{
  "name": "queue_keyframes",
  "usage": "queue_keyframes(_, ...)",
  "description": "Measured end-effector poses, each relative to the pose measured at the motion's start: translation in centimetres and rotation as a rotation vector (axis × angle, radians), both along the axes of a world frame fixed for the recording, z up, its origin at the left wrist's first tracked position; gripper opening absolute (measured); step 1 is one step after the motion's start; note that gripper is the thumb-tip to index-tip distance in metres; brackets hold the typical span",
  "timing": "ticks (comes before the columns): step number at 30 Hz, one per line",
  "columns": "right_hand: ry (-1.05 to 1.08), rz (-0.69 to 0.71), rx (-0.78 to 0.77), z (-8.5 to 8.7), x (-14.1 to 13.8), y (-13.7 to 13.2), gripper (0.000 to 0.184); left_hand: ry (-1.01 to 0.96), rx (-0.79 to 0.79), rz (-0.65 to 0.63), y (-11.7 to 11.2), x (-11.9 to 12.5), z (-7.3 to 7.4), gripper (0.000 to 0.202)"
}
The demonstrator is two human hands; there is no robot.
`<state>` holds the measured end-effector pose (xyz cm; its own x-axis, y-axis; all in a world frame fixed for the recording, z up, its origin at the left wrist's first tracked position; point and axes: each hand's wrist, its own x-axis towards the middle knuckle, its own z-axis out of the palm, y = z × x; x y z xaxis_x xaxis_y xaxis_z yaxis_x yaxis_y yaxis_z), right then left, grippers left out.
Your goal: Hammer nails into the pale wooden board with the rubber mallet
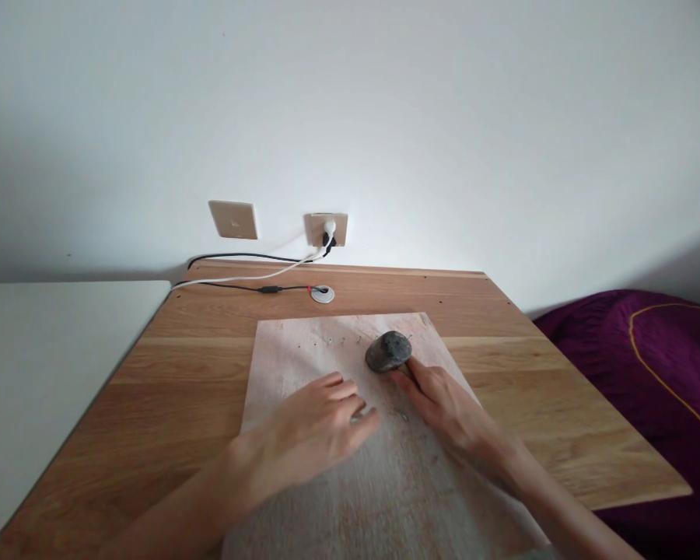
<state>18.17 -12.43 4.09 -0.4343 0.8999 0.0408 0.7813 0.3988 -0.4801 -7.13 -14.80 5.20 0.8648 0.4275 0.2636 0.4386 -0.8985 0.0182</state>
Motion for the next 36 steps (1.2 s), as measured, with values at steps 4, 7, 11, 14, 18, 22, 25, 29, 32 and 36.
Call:
queue_keyframes(4,0.029,-0.012,-0.043,0.0,0.0,-0.1,0.027,0.075,0.099,-0.018,-1.3,1.2,-0.5,0.011)
queue_keyframes(7,0.030,-0.022,-0.070,0.2,-0.1,0.0,0.026,0.031,0.048,-0.032,-0.4,0.9,-0.6,0.010)
queue_keyframes(11,0.047,-0.029,-0.126,0.5,-0.2,0.1,0.028,-0.268,-0.155,0.110,2.9,-1.7,-1.0,0.021)
queue_keyframes(14,0.039,-0.034,-0.140,0.5,-0.3,0.2,0.029,-0.603,-0.287,0.356,5.5,-4.2,-2.1,0.015)
queue_keyframes(18,0.034,-0.039,-0.134,0.3,-0.2,0.2,0.029,-0.711,-0.282,0.557,7.2,-5.8,-3.6,0.009)
queue_keyframes(22,0.026,-0.040,-0.135,0.2,-0.2,0.2,0.028,-0.642,-0.291,0.542,7.4,-5.5,-4.2,0.009)
queue_keyframes(25,0.008,-0.046,-0.137,0.4,-0.2,0.2,0.029,-0.611,-0.286,0.543,7.4,-5.1,-4.4,0.010)
queue_keyframes(29,0.010,-0.049,-0.141,0.4,-0.2,0.1,0.029,-0.599,-0.290,0.552,7.4,-5.2,-4.7,0.012)
queue_keyframes(32,0.025,-0.048,-0.131,0.2,-0.2,0.1,0.029,-0.596,-0.300,0.555,7.3,-5.3,-4.8,0.012)
queue_keyframes(36,0.038,-0.044,-0.137,0.2,-0.2,0.1,0.029,-0.575,-0.314,0.559,7.2,-5.2,-4.8,0.012)
